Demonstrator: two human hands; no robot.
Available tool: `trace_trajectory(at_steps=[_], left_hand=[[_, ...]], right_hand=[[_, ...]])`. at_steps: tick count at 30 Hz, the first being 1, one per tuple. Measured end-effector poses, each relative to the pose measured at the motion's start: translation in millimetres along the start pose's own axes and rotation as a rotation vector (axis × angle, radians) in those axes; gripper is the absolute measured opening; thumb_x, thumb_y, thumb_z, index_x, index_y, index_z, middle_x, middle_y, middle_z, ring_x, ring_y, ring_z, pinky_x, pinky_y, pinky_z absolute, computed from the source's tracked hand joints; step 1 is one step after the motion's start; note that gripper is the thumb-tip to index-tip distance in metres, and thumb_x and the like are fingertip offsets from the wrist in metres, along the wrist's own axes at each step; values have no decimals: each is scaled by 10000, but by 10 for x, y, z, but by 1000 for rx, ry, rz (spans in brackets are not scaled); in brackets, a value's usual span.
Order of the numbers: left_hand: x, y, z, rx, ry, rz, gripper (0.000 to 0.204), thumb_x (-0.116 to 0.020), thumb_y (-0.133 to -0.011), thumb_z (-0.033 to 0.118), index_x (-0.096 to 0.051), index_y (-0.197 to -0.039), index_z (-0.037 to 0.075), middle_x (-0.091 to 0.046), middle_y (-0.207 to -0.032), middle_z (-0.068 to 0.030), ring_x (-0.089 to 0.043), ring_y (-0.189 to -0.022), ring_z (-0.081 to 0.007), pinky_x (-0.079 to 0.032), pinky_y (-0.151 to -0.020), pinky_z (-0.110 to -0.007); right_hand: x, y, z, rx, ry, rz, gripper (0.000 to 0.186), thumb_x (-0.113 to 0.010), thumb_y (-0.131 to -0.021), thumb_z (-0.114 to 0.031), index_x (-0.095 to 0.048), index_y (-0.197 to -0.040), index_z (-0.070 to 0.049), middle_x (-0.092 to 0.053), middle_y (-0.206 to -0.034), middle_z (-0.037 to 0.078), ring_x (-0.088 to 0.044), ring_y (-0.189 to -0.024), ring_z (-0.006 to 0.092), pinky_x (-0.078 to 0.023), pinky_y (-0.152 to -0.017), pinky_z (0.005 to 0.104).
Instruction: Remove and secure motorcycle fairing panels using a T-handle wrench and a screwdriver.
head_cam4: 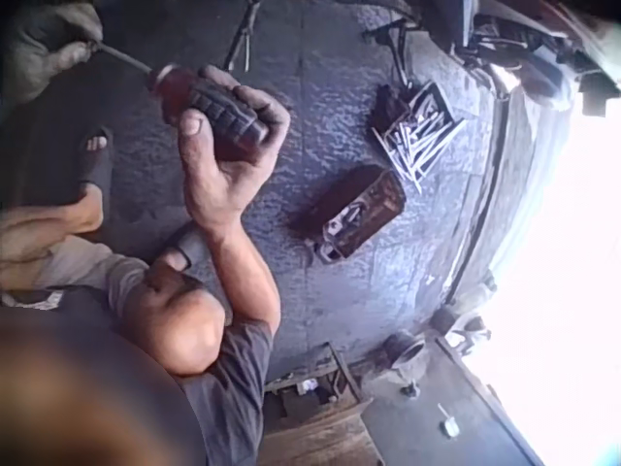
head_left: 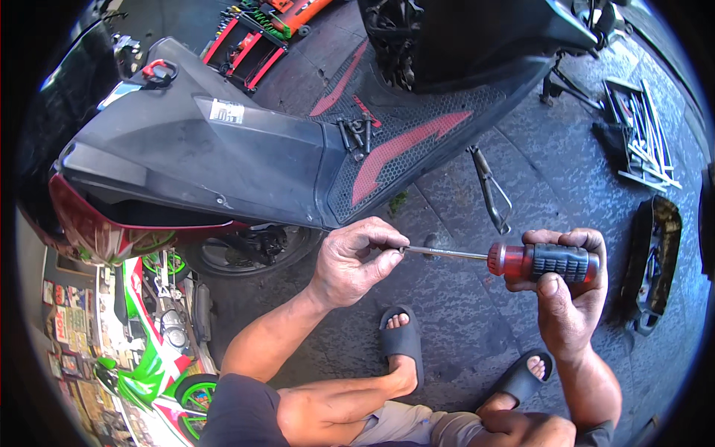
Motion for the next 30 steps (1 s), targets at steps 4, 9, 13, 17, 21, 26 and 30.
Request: trace_trajectory(at_steps=[4,9,13,17,21,26,30], left_hand=[[47,336,-104,184,35,-41,140,-682,-913,61,-687,-1006,-43,-651,-901,-127,-629,-752,-139,-535,-659,-260],[-19,770,-533,379,563,24,186,-695,-931,144,-685,-998,-30,-667,-902,-153,-657,-749,-199,-559,-649,-312],[41,957,-870,568,851,178,184,-635,-964,160,-659,-1075,16,-684,-937,-167,-679,-756,-237,-577,-658,-378],[-12,867,-1252,791,855,221,159,-652,-947,171,-663,-1049,50,-688,-903,-127,-669,-754,-221,-559,-640,-352],[83,894,-1521,913,637,165,171,-684,-923,191,-664,-1028,58,-690,-889,-123,-674,-731,-217,-563,-635,-337],[222,817,-1741,838,282,144,194,-700,-918,176,-669,-1046,33,-710,-896,-131,-698,-742,-228,-582,-644,-350],[329,669,-1815,832,271,165,205,-674,-950,143,-666,-1077,-18,-724,-940,-164,-730,-763,-255,-631,-668,-390]], right_hand=[[-3,22,109,-163,-47,-93,518,-773,-856,-70,-405,-1217,-23,-616,-1243,243,-663,-1102,258,-575,-930,374],[-18,106,155,-516,32,-165,497,-794,-822,-92,-420,-1146,-45,-592,-1273,235,-644,-1130,253,-563,-952,384],[-78,218,652,-648,-215,18,455,-757,-845,-42,-428,-1159,-58,-598,-1284,201,-599,-1193,221,-511,-997,362],[171,578,1356,-522,-271,205,455,-787,-861,-87,-441,-1153,-48,-603,-1264,192,-628,-1142,232,-544,-979,395],[224,899,1924,-507,-469,416,436,-747,-906,-106,-436,-1197,-13,-614,-1222,203,-680,-1059,272,-616,-858,387],[163,1061,2503,-636,-639,588,471,-735,-916,-121,-430,-1232,49,-637,-1109,199,-713,-949,249,-629,-808,349],[85,1004,2813,-685,-789,657,474,-727,-923,-118,-426,-1246,54,-624,-1110,190,-710,-960,252,-627,-810,350]])
Point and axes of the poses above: each hand's wrist, its own y-axis away from the middle knuckle, its own x-axis out of the back of the hand, z = x × y, the point moved 3 cm from there along -y, towards the middle knuckle
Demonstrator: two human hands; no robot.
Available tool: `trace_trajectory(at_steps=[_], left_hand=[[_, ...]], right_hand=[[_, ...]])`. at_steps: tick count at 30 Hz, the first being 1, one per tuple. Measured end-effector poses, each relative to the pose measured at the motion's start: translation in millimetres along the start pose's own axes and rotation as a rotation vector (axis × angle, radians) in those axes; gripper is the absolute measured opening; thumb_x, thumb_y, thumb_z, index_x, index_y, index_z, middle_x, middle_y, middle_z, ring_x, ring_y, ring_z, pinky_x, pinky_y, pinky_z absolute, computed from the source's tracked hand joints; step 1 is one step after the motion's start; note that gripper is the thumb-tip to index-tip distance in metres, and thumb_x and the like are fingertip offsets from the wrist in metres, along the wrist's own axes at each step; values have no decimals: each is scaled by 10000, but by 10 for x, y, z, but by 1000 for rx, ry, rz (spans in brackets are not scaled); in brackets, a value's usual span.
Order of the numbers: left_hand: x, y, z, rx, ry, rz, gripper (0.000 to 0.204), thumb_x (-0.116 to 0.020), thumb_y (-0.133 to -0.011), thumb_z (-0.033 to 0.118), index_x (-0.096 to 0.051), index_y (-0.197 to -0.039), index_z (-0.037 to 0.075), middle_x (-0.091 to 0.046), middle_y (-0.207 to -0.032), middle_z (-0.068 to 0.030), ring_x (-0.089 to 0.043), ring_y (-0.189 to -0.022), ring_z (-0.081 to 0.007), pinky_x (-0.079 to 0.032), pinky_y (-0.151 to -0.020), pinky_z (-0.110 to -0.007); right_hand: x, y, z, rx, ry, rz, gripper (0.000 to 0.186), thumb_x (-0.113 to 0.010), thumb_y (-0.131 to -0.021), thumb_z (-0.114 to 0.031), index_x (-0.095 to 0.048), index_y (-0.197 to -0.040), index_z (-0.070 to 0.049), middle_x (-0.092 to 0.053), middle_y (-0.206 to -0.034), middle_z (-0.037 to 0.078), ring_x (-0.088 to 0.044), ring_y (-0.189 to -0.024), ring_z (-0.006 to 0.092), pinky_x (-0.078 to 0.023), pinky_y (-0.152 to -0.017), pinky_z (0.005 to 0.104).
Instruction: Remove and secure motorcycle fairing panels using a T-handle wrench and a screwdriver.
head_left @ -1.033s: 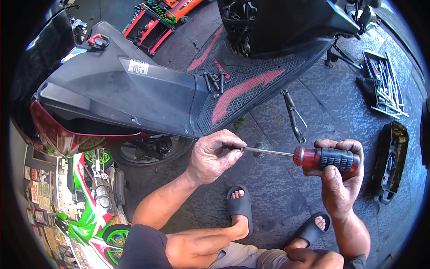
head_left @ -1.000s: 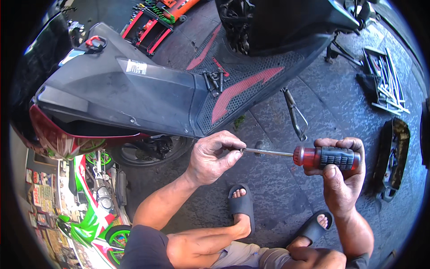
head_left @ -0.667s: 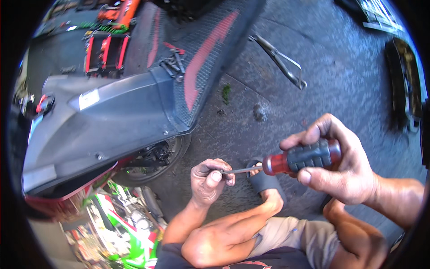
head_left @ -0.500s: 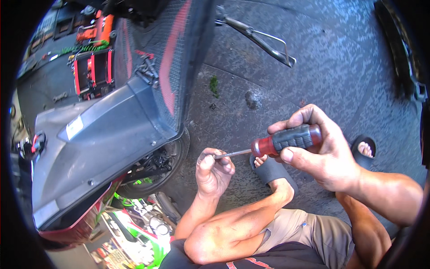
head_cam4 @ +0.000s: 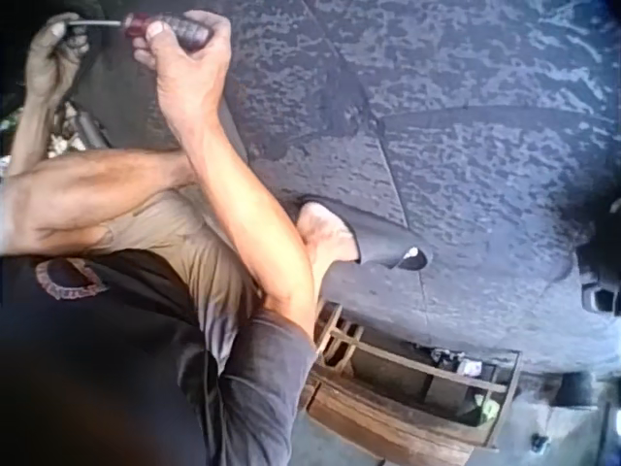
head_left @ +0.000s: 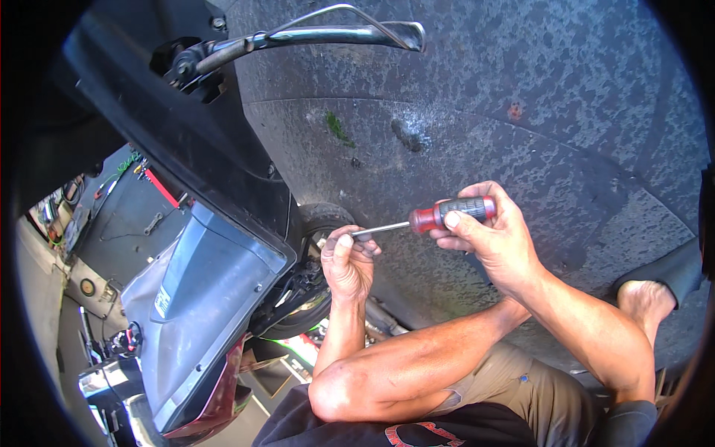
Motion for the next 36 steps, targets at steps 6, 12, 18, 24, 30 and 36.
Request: trace_trajectory(at_steps=[6,12,18,24,30,36], left_hand=[[122,-172,46,23,189,243,195,-663,-941,209,-678,-1076,68,-730,-1050,-119,-663,-822,-205,-556,-703,-335],[305,-255,197,7,-129,236,158,-618,-923,116,-655,-1041,18,-714,-943,-184,-689,-726,-228,-586,-615,-340],[276,-210,102,13,-112,215,207,-646,-939,157,-660,-1073,0,-723,-920,-185,-698,-688,-242,-596,-578,-344],[220,-270,72,13,225,169,185,-633,-943,171,-668,-1074,45,-717,-955,-147,-679,-807,-221,-568,-658,-326],[315,-277,151,-69,-132,202,179,-625,-955,131,-636,-1040,-26,-697,-901,-167,-707,-666,-239,-617,-564,-347],[173,-261,87,-113,-10,138,189,-669,-938,107,-660,-1078,-19,-715,-954,-188,-733,-776,-254,-642,-654,-365]], right_hand=[[-71,-386,574,-79,-76,3,423,-733,-905,-90,-487,-1221,45,-597,-1063,118,-671,-930,178,-638,-780,303],[6,-546,606,-38,53,-97,412,-718,-915,-90,-493,-1229,51,-605,-1030,113,-674,-904,166,-636,-772,296],[49,-569,402,-61,174,-120,433,-715,-924,-135,-493,-1245,53,-634,-1043,150,-696,-913,196,-634,-784,313],[-64,-580,454,-70,137,-94,422,-713,-926,-139,-499,-1237,49,-631,-1028,137,-690,-909,180,-633,-773,303],[-8,-602,476,9,191,-98,426,-721,-919,-135,-501,-1238,44,-619,-1032,128,-680,-904,168,-631,-777,292],[76,-606,460,-116,47,-84,459,-733,-911,-144,-490,-1246,53,-630,-1057,158,-696,-924,200,-634,-793,310]])
Point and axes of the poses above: each hand's wrist, its own y-axis away from the middle knuckle, its own x-axis out of the back of the hand, z = x × y, the point moved 3 cm from there along -y, towards the middle knuckle
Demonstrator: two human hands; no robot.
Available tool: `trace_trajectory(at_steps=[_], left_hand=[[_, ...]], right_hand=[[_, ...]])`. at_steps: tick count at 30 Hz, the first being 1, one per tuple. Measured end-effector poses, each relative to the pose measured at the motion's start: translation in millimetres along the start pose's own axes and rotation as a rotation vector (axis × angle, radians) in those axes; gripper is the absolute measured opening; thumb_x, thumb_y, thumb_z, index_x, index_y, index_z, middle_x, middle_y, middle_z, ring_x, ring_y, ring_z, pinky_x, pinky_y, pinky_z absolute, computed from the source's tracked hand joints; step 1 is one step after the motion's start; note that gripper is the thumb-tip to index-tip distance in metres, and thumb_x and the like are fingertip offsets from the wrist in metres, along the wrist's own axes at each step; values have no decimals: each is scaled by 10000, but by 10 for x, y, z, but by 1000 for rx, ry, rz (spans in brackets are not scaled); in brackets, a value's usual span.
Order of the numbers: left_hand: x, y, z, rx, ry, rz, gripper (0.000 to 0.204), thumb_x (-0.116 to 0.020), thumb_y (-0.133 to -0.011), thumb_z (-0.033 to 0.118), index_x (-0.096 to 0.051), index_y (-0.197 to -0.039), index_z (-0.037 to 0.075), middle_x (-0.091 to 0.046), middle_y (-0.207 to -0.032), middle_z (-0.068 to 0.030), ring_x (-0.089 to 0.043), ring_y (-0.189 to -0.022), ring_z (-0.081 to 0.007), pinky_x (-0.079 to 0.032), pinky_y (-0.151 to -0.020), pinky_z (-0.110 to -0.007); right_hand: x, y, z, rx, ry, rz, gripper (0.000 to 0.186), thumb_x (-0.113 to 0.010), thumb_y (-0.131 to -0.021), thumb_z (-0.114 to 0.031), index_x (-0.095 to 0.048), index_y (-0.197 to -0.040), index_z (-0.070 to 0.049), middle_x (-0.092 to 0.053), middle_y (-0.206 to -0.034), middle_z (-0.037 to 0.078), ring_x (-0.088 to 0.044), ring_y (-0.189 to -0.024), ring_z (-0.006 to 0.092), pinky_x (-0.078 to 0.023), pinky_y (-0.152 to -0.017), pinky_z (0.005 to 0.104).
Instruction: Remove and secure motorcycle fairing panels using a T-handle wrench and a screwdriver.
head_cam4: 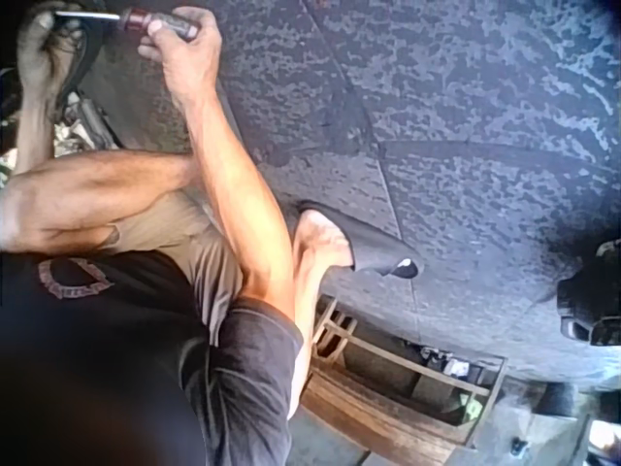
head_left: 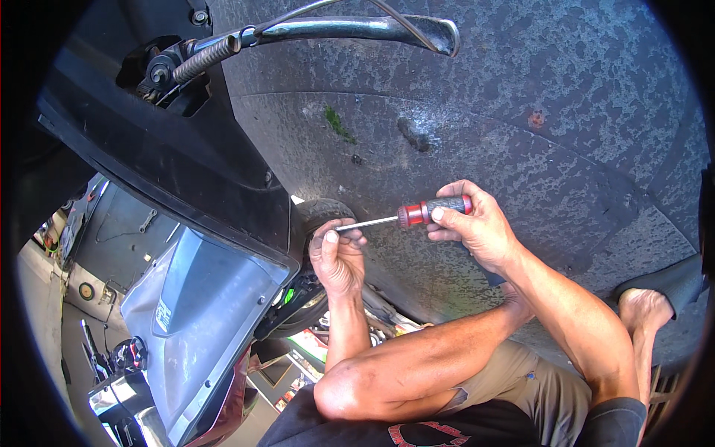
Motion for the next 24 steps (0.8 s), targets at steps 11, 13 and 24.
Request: trace_trajectory(at_steps=[11,13,24], left_hand=[[39,-61,-40,-7,16,97,189,-620,-939,177,-650,-1029,14,-692,-944,-130,-660,-738,-214,-537,-592,-327],[62,-44,-10,-20,-60,83,203,-608,-948,183,-644,-1037,5,-690,-916,-132,-668,-718,-220,-544,-577,-335],[57,-14,-176,21,80,216,216,-647,-972,228,-670,-1077,40,-709,-947,-96,-672,-763,-202,-538,-615,-324]], right_hand=[[-147,-60,49,94,89,32,444,-736,-909,-142,-498,-1226,58,-633,-1027,148,-694,-886,183,-635,-775,311],[-137,-45,20,110,108,21,438,-734,-911,-138,-498,-1223,58,-629,-1021,142,-691,-886,177,-634,-777,310],[-140,-34,-31,139,132,18,444,-737,-911,-135,-489,-1223,62,-623,-1023,135,-686,-885,169,-625,-766,297]])
Point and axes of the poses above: each hand's wrist, its own y-axis away from the middle knuckle, its own x-axis out of the back of the hand, z = x × y, the point moved 3 cm from there along -y, towards the middle knuckle
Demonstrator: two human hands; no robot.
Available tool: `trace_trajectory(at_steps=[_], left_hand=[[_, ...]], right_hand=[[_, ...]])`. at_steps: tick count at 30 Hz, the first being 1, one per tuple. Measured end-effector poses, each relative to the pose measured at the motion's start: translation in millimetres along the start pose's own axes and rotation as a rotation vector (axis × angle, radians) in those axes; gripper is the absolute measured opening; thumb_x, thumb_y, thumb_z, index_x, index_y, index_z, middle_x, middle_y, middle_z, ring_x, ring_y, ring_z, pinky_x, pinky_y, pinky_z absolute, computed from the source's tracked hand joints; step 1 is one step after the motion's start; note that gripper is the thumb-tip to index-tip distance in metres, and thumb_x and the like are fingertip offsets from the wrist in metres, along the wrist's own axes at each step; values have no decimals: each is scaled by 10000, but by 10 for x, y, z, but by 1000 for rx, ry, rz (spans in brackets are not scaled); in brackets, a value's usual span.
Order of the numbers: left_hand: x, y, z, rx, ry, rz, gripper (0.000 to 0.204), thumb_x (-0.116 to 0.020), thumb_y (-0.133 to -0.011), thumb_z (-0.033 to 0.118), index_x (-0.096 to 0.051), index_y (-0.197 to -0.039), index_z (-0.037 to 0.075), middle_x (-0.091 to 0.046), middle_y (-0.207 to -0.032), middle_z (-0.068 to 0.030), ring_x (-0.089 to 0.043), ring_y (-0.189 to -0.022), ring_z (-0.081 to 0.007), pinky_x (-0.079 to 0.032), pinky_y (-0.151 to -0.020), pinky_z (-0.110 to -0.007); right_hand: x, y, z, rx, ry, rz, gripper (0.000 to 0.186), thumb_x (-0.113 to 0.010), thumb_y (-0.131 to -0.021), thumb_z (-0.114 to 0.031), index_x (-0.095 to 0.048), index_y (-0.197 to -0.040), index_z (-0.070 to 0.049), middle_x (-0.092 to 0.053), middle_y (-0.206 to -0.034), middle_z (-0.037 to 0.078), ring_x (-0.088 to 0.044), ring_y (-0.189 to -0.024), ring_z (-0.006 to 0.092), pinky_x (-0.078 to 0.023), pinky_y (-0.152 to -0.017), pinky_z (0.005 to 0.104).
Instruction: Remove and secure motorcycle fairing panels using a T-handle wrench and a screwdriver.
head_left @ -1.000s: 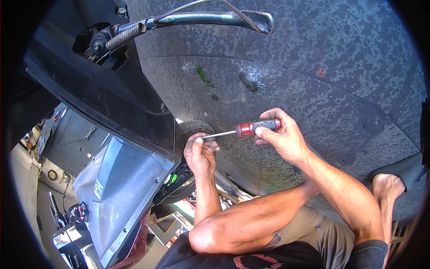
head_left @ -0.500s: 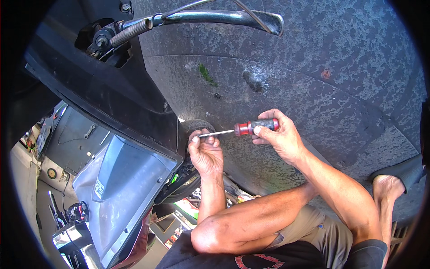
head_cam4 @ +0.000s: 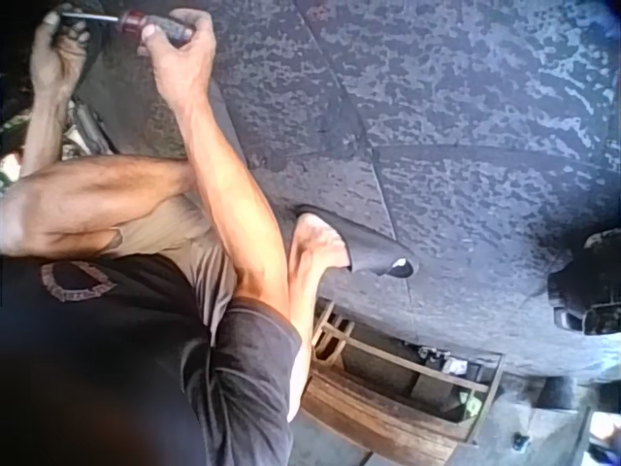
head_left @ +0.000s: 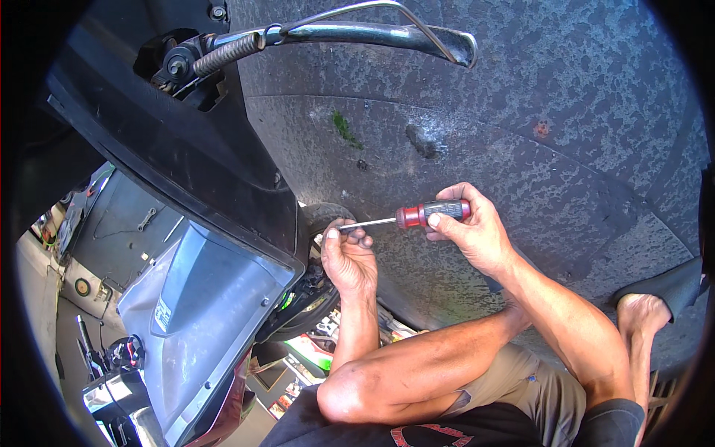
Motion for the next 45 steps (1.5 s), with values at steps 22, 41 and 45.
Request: trace_trajectory(at_steps=[22,41,45], left_hand=[[-261,2,265,47,390,-187,194,-580,-1020,213,-661,-1160,104,-642,-1010,-88,-560,-818,-174,-454,-730,-308],[-221,-33,283,17,316,-58,192,-609,-1009,221,-655,-1145,95,-670,-1059,-70,-606,-918,-186,-472,-762,-332],[-227,-44,292,-6,278,-41,193,-625,-999,217,-644,-1150,98,-662,-1091,-52,-603,-953,-197,-473,-773,-335]], right_hand=[[-348,-115,379,-84,-213,-30,474,-731,-917,-142,-471,-1251,72,-614,-1069,164,-691,-927,195,-637,-801,306],[-370,-158,346,-56,-212,-45,481,-725,-923,-157,-465,-1255,73,-603,-1067,166,-689,-939,207,-633,-802,303],[-359,-182,356,-71,-197,-91,509,-726,-933,-169,-424,-1278,51,-574,-1125,169,-685,-983,231,-632,-883,358]])
Point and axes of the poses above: each hand's wrist, its own y-axis away from the middle knuckle, its own x-axis out of the back of the hand, z = x × y, the point moved 3 cm from there along -y, towards the middle knuckle
